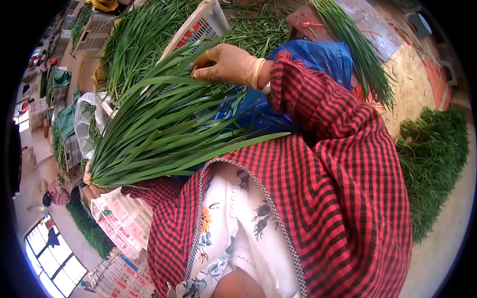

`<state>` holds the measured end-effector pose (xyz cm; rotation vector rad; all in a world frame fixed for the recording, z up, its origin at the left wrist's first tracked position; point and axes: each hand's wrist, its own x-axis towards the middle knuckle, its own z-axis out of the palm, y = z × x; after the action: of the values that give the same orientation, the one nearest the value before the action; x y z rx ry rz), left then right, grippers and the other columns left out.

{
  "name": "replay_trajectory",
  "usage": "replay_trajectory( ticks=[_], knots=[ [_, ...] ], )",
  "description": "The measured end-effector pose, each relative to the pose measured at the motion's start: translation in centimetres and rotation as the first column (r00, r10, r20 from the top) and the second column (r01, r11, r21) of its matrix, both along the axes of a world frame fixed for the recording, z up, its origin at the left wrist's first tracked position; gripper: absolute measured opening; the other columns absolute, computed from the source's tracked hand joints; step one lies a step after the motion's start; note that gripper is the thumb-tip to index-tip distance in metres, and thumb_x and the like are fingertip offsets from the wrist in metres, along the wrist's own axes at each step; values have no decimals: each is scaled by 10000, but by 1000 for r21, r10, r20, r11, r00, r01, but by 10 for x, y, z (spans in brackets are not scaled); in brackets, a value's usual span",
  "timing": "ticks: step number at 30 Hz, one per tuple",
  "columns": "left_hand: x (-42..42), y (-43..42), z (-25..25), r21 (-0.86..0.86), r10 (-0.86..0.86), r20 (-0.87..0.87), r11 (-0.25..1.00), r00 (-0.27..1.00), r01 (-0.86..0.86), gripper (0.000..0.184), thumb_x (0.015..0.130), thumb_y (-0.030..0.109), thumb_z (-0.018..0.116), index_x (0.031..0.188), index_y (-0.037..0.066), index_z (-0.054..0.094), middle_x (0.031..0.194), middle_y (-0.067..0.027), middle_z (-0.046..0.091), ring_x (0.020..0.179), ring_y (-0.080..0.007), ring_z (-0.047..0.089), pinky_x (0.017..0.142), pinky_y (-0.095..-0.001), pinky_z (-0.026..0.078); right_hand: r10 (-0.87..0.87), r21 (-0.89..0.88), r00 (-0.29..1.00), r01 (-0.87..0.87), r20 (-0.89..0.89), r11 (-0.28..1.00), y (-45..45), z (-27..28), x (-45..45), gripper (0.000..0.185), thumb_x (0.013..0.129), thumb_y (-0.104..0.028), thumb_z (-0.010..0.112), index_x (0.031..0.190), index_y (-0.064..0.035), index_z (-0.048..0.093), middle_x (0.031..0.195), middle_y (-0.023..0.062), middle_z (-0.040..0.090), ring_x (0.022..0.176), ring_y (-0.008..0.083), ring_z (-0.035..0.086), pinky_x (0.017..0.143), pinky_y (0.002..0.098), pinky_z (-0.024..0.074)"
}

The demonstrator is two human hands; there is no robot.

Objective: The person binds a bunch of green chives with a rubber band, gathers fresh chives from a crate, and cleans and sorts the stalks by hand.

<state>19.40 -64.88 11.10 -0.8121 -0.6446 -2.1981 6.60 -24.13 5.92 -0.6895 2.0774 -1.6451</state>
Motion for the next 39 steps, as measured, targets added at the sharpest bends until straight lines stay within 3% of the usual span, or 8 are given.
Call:
replay_trajectory(
  ticks=[8, 9, 12, 15, 18, 28, 36, 39],
  knots=[
    [-10, 24, 6, 63, 122, 44, 990, 992, -125, 126, 850, 137, 558, 951, 65, 579, 903, -17, 608, 879, -105, 558, 819, -277, 429, -20, -78, 999, 16, -50, 997, -6, 11, 3, 347, 847, -295, 672, 1062, -25, 655, 907, 79, 676, 843, 160, 614, 791, 276, 482],
    [-23, 23, -4, -67, 568, -59, 818, 821, -571, 208, 913, 192, 446, 1015, 39, 544, 915, -36, 569, 883, -115, 542, 832, -272, 440, -62, -56, 996, 59, -60, 997, -3, 13, 4, 319, 856, -279, 664, 1042, -20, 653, 879, 69, 670, 821, 159, 610, 780, 273, 483],
    [-38, 0, -17, -134, 933, -306, 153, 188, -979, 323, 975, 274, 350, 1070, 9, 507, 941, -43, 531, 862, -119, 525, 843, -261, 458, -126, -403, 968, 207, 219, 891, 7, -8, -7, 283, 847, -233, 666, 1015, -7, 644, 886, 66, 649, 786, 168, 606, 776, 287, 488],
    [-37, -21, -28, 119, 784, -403, 557, 473, -822, 284, 961, 260, 387, 1046, 18, 510, 953, -39, 528, 863, -120, 535, 836, -269, 466, -49, -220, 998, 38, -45, 975, 11, -5, -4, 367, 836, -310, 671, 1051, -13, 647, 925, 84, 666, 837, 180, 619, 811, 297, 484],
    [-9, -48, -29, 117, 179, -171, 980, 969, -161, 143, 814, 117, 596, 949, 75, 574, 921, 6, 614, 867, -66, 565, 832, -257, 432, 44, -183, 990, -68, -133, 981, -3, 10, 8, 409, 835, -361, 657, 1085, -37, 652, 973, 105, 675, 928, 196, 621, 858, 317, 468],
    [-2, -24, -3, -7, -28, 152, 1000, 988, 29, 143, 790, 116, 597, 922, 88, 549, 863, 13, 568, 861, -88, 545, 879, -285, 385, 92, -229, 995, -100, -46, 968, -26, 24, 7, 335, 847, -285, 673, 1066, -34, 639, 940, 39, 672, 873, 146, 586, 830, 311, 464],
    [-12, -14, -9, 32, -41, 7, 999, 999, 41, 134, 821, 172, 579, 928, 97, 547, 874, 12, 564, 960, -131, 489, 919, -356, 367, 76, -261, 994, -95, -80, 961, -33, 10, 5, 252, 823, -264, 667, 991, -77, 652, 849, 70, 657, 823, 187, 597, 776, 317, 462],
    [2, -18, -4, -17, -130, 223, 990, 966, 137, 144, 823, 174, 563, 947, 102, 551, 897, 0, 562, 998, -170, 484, 943, -374, 369, 71, 164, 934, -14, -349, 986, -21, 28, 9, 257, 807, -319, 619, 963, -118, 652, 870, 122, 651, 858, 336, 608, 763, 387, 483]
  ],
)
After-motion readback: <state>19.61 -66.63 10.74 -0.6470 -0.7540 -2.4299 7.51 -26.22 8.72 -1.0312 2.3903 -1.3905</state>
